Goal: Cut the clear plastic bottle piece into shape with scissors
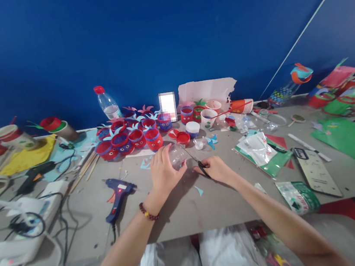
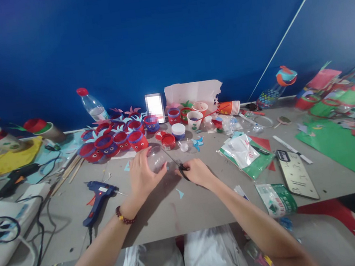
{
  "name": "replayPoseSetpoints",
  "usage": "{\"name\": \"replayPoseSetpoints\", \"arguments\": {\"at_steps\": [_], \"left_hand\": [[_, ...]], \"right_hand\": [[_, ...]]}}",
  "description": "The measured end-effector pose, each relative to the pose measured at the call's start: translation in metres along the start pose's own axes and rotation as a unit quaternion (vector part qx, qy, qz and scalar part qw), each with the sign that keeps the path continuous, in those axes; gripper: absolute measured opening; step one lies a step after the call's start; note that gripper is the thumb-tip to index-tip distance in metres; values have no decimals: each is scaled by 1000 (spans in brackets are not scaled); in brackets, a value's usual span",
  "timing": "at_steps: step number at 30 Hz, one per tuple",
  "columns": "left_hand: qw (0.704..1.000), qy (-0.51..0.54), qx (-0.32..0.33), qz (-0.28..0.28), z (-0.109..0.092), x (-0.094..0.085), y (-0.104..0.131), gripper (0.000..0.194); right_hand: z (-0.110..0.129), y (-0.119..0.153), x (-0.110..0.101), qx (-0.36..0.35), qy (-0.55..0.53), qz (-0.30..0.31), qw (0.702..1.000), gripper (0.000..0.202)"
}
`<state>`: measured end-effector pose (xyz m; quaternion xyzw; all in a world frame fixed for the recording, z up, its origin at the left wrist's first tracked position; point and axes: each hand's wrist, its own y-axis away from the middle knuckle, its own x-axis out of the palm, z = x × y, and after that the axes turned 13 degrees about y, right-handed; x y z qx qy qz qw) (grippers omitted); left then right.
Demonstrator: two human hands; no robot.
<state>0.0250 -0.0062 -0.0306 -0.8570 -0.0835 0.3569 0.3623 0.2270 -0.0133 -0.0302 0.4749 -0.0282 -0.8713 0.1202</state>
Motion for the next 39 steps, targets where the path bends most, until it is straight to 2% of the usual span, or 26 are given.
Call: {"name": "replayPoseSetpoints", "arguments": {"at_steps": [14,21,32,39], "left_hand": [[1000,-17,9,8,1,0,-1,55],[1000,-3,8,-8,0,-1,-1,56],[1000,9,-2,-3,1,-1,-1,56],[1000,14,-14,-3,-3,-3,-3,56]], "right_hand": [[-4,0,0,3,-4,11,1000,49],[-6,-1,1,-21,-12,5,1000,50],[-3,0,-1,4,-1,5,1000,48],[-3,0,-2,-5,6,1,1000,51]]}}
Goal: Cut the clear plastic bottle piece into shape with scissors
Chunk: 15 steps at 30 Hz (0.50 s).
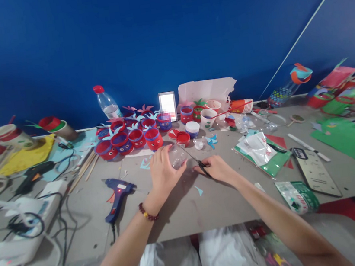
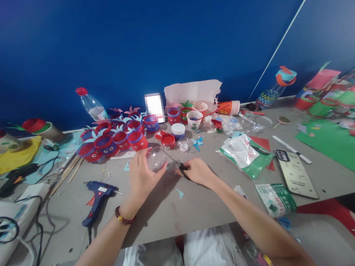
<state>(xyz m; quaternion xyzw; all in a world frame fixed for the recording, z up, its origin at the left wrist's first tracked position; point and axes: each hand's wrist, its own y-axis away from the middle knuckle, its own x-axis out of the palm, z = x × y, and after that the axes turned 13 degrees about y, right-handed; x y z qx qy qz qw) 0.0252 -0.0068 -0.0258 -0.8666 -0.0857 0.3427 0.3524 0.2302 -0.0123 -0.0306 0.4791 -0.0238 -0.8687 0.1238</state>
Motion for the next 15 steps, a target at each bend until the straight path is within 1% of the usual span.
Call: {"name": "replayPoseSetpoints", "arguments": {"at_steps": [5,10,15], "left_hand": [[999,29,-20,0,0,0,-1,57],[997,57,-37,-24,7,4,0,63],[996,69,-52,-26,7,3,-1,59]], "right_hand": [[1,0,-2,9,8,-4,1000,50],[-1,-1,-4,4,35,-18,999,49],[-4,-3,-4,15,40,-20,999,47]]}}
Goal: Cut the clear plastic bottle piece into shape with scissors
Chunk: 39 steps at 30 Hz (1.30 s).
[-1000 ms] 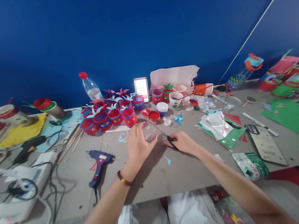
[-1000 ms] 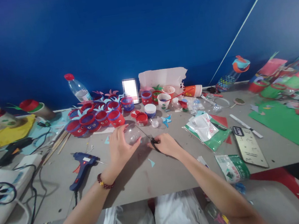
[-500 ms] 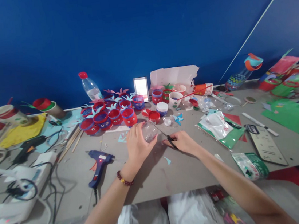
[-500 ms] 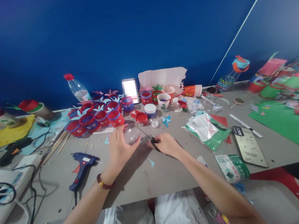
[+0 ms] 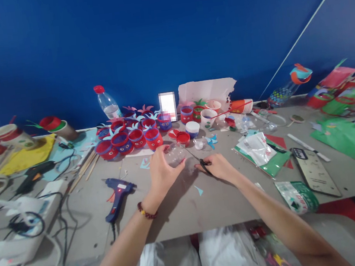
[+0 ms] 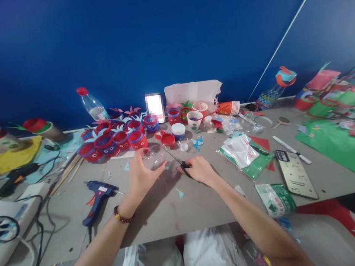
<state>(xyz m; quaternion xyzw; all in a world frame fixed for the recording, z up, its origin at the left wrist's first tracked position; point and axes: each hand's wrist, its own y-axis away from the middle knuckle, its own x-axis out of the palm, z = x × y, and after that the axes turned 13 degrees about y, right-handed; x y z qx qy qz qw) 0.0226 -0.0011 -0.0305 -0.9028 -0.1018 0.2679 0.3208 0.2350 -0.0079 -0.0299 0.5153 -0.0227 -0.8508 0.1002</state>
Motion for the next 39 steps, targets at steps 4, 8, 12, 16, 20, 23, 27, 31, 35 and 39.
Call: {"name": "replayPoseSetpoints", "arguments": {"at_steps": [4,8,12,16,20,23,27,31,35,39], "left_hand": [[1000,6,7,11,-2,-1,-1,55],[999,5,10,43,-1,0,-1,56],[999,13,-1,49,1,0,0,56],[998,24,-11,53,2,0,-1,57],[998,31,-20,59,2,-2,-2,57],[997,44,-31,62,3,-4,-4,56],[995,74,-31,60,3,-6,-6,54],[992,111,-30,48,1,-8,-10,50],[989,131,-51,50,0,-10,-13,48],[978,174,-77,86,2,-8,-12,49]], "right_hand": [[3,2,-2,0,-13,14,1000,47],[9,6,-7,30,-31,36,998,45],[12,8,-9,29,-36,37,998,44],[7,5,-5,27,-32,30,999,43],[-1,1,0,41,-34,39,998,43],[-1,1,-1,37,-29,42,998,43],[1,2,-6,26,-15,31,999,45],[2,2,-6,25,-14,27,999,47],[1,1,-3,21,-21,27,999,48],[0,1,-2,10,-18,8,1000,48]]}}
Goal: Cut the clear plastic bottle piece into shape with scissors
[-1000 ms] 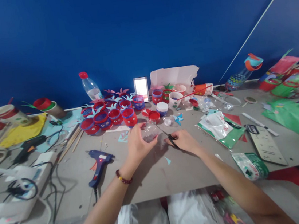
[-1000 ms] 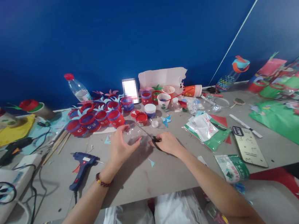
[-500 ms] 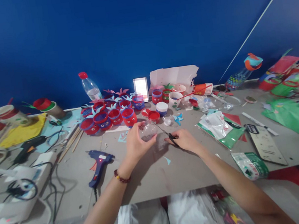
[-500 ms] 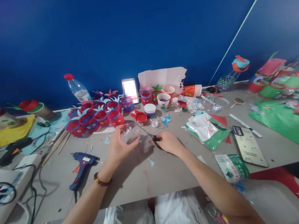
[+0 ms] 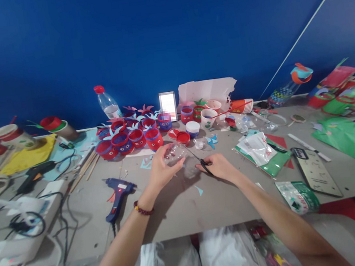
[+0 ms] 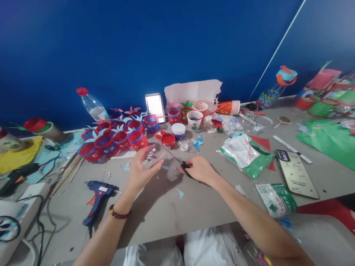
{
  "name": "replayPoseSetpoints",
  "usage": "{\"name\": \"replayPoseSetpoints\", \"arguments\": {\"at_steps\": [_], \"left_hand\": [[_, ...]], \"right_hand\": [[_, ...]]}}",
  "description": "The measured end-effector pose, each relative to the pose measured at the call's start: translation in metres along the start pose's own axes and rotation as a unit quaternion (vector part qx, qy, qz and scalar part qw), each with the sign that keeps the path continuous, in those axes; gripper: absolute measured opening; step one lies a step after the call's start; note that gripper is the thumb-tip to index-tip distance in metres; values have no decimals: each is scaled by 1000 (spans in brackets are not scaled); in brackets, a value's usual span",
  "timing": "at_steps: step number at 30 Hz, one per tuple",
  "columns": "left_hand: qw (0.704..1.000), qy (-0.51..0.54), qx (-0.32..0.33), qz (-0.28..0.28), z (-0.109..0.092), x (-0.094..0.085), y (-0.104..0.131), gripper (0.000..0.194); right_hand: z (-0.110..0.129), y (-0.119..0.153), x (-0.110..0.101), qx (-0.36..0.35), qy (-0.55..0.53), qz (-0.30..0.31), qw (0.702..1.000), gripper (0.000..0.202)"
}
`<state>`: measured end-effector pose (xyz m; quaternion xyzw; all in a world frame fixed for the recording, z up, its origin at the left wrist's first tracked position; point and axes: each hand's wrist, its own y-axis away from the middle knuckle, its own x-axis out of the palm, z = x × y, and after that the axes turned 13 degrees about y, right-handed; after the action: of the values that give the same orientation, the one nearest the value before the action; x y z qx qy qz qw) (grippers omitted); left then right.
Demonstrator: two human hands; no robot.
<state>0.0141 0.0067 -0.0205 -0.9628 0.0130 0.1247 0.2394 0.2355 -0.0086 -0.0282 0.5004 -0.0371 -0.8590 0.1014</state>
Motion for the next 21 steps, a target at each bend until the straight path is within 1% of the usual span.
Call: {"name": "replayPoseSetpoints", "arguments": {"at_steps": [5,11,15,21], "left_hand": [[998,47,-40,27,2,1,0,49],[990,122,-77,15,3,0,-2,47],[986,134,-100,23,5,-1,-4,46],[979,168,-112,21,6,-2,-4,45]], "right_hand": [[-1,0,-1,-8,-6,0,1000,48],[-3,1,-4,-19,-7,9,1000,47],[-2,1,-5,-11,-5,15,1000,47],[-1,1,-6,-7,2,7,1000,49]]}}
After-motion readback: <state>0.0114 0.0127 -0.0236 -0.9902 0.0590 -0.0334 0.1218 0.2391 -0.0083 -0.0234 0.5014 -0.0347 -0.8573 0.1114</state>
